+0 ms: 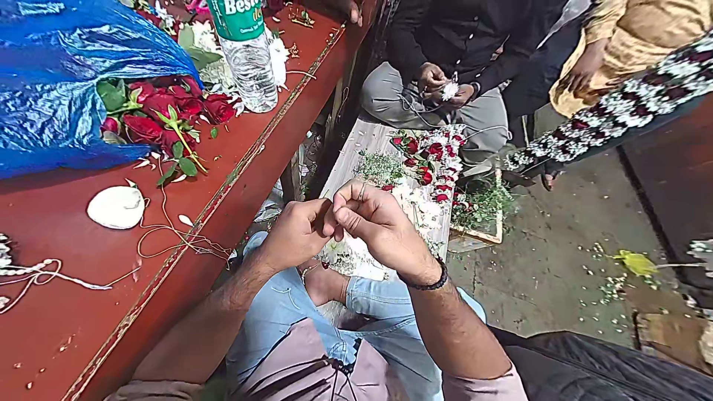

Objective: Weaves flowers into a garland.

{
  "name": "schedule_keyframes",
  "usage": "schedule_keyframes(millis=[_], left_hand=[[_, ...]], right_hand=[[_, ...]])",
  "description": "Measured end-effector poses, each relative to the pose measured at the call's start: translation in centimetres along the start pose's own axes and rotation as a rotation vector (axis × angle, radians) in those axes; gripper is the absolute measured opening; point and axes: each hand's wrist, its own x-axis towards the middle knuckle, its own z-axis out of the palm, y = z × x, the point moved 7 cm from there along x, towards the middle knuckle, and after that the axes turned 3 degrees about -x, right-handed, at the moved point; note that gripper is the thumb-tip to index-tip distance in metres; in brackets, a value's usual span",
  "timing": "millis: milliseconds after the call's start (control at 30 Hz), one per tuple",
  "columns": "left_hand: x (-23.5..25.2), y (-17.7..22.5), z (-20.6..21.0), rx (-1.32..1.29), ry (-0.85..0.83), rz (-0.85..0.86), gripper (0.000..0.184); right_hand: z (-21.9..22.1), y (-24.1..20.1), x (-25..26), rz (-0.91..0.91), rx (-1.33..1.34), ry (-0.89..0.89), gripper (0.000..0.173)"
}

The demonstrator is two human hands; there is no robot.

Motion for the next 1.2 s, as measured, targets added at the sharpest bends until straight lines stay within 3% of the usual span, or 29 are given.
schedule_keyframes(millis=[167, 300, 400, 467, 600, 800, 933, 1067, 1133, 1200], left_hand=[[-0.5, 1.2, 0.1, 0.135, 0.099, 0.108, 0.012], [-0.2, 1.6, 0.0, 0.090, 0.087, 0.235, 0.016], [0.6, 0.8, -0.1, 0.009, 0.037, 0.088, 0.017], [0.7, 0.6, -0.2, -0.037, 0.027, 0.012, 0.020], [1.1, 1.4, -0.6, -0.010, 0.039, -0.045, 0.020], [1.4, 2.0, -0.9, -0.014, 0.078, -0.064, 0.020], [1.2, 1.1, -0.7, -0.091, 0.120, -0.054, 0.021], [0.9, -0.7, -1.1, 0.076, 0.214, -0.084, 0.026], [0.4, -2.7, -2.2, 0.143, 0.238, -0.172, 0.027], [-0.4, -5.2, -3.8, 0.387, 0.254, -0.352, 0.022]], right_hand=[[0.8, -0.7, 0.0, 0.000, -0.147, -0.067, 0.010], [0.8, -4.0, -1.1, -0.242, -0.050, -0.124, 0.012], [-2.9, -4.1, -1.9, -0.303, 0.020, 0.193, 0.033], [-5.0, -0.9, -2.2, -0.189, -0.043, 0.340, 0.038], [-3.0, 5.6, -2.2, -0.012, -0.069, 0.209, 0.030], [-1.2, 6.5, -2.1, -0.063, 0.050, 0.211, 0.013], [-1.1, 6.9, -2.2, -0.047, 0.062, 0.279, 0.023], [-1.2, 7.0, -2.6, -0.066, 0.044, 0.349, 0.028], [-1.9, 7.1, -3.0, -0.064, 0.053, 0.387, 0.030], [-2.8, 7.1, -3.4, -0.034, 0.057, 0.404, 0.032]])
